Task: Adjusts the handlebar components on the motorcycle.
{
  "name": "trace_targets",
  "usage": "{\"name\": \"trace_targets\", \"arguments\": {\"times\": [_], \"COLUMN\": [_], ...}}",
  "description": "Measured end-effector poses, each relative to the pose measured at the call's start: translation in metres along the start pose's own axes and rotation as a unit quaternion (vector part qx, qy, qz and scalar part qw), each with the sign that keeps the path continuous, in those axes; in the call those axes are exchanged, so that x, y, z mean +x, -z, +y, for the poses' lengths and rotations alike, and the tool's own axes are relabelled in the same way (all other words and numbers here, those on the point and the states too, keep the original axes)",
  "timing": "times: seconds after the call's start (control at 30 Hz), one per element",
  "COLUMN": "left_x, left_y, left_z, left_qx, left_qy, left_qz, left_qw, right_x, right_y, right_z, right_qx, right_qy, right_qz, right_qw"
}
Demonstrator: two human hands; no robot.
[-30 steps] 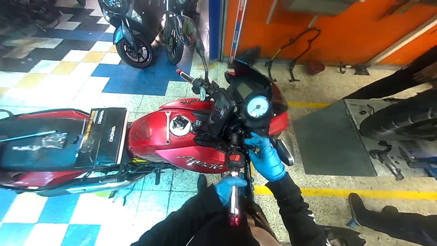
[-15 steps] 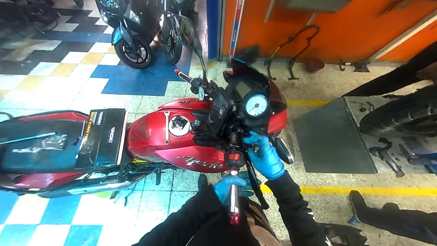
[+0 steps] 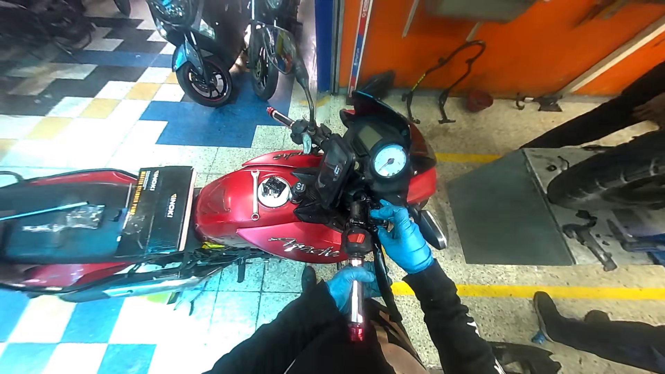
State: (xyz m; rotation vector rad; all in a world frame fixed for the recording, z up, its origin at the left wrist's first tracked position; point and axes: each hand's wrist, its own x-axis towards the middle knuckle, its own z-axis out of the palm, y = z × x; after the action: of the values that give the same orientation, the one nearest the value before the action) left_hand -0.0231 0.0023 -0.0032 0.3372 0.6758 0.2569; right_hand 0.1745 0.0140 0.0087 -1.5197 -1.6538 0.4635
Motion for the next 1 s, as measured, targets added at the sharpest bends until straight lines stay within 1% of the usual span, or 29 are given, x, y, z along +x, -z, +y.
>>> {"name": "trace_targets", "arguments": {"times": [0.1,0.33,0.43,0.57,0.8,1.0], "left_x": [0.0009,0.0057,0.0046,-0.0035,0.0001,-0.0041], "left_y": [-0.0003,0.0020,0.0021,-0.0026,0.0043,-0.0035], "left_z": [0.0002,0.0010,0.0029,0.0043,0.0024,0.0039], "left_qx": [0.015,0.023,0.036,0.016,0.015,0.003], "left_qy": [-0.004,-0.034,-0.026,0.011,0.016,0.002], "left_qz": [0.017,-0.008,-0.013,0.001,-0.055,-0.021], "left_qw": [1.000,0.999,0.999,1.000,0.998,1.000], "right_x": [-0.0003,0.0004,0.0002,-0.0001,0.0012,0.0008], "right_y": [-0.0003,-0.0011,-0.0025,-0.0008,-0.0005,-0.0004], "right_z": [0.0005,0.0012,0.0017,-0.0005,-0.0018,-0.0016], "right_qx": [0.001,0.005,0.004,0.003,0.000,0.003], "right_qy": [0.003,0.013,0.003,-0.013,0.003,-0.001], "right_qz": [0.001,0.011,0.013,0.004,0.008,0.007], "right_qw": [1.000,1.000,1.000,1.000,1.000,1.000]}}
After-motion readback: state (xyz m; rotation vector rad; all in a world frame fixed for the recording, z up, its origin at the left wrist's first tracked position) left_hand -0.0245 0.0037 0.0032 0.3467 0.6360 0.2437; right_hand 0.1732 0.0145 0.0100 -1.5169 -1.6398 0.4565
